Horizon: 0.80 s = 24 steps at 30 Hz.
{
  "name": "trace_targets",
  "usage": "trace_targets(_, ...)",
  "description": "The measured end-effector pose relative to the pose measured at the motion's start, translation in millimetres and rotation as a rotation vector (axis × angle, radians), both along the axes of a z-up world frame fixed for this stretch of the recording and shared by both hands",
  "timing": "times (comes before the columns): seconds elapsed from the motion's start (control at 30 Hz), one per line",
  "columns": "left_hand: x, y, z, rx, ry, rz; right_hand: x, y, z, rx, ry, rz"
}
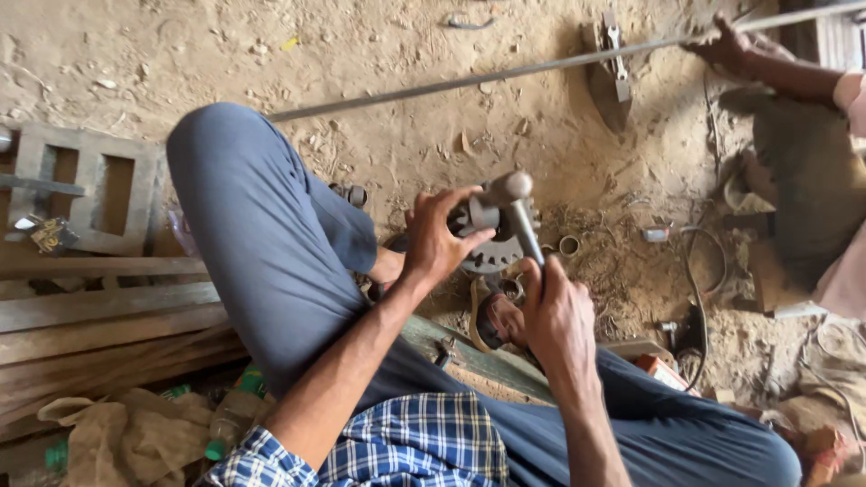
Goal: The person sits on the floor and uses a hammer to tap a cylindrical metal piece onto a gear-like component. They repeatedly adjust the piece and strike it to seat it, then inspect the fit by hand.
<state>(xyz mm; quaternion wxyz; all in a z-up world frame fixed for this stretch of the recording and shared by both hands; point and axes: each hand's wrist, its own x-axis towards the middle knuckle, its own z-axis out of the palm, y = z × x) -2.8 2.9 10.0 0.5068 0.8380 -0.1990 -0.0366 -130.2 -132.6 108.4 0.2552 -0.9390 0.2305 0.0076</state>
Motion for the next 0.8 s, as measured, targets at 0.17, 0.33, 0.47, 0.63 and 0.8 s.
trace_targets(0.17,-4,5,2,-0.028,0.017,-0.014,-9,1,-8,0.102,-0.099,-0.038)
trace_targets(0.33,-2,4,2,-0.002,0.039,-0.002,-12,-1,-11,0.118,-0.081,-0.087)
trace_targets(0.47,4,2,2,-0.03,0.061,-0.035,-13,-3,-3,0.075,-0.081,-0.069)
trace_targets(0.63,2,3,2,0.008,0.094,-0.053,-11,-5,-3,0.187,-0.073,-0.161)
trace_targets(0.8,10,6,10,-0.58,0.44,-0.087,-24,-21,-9,0.277,-0.084,-0.227)
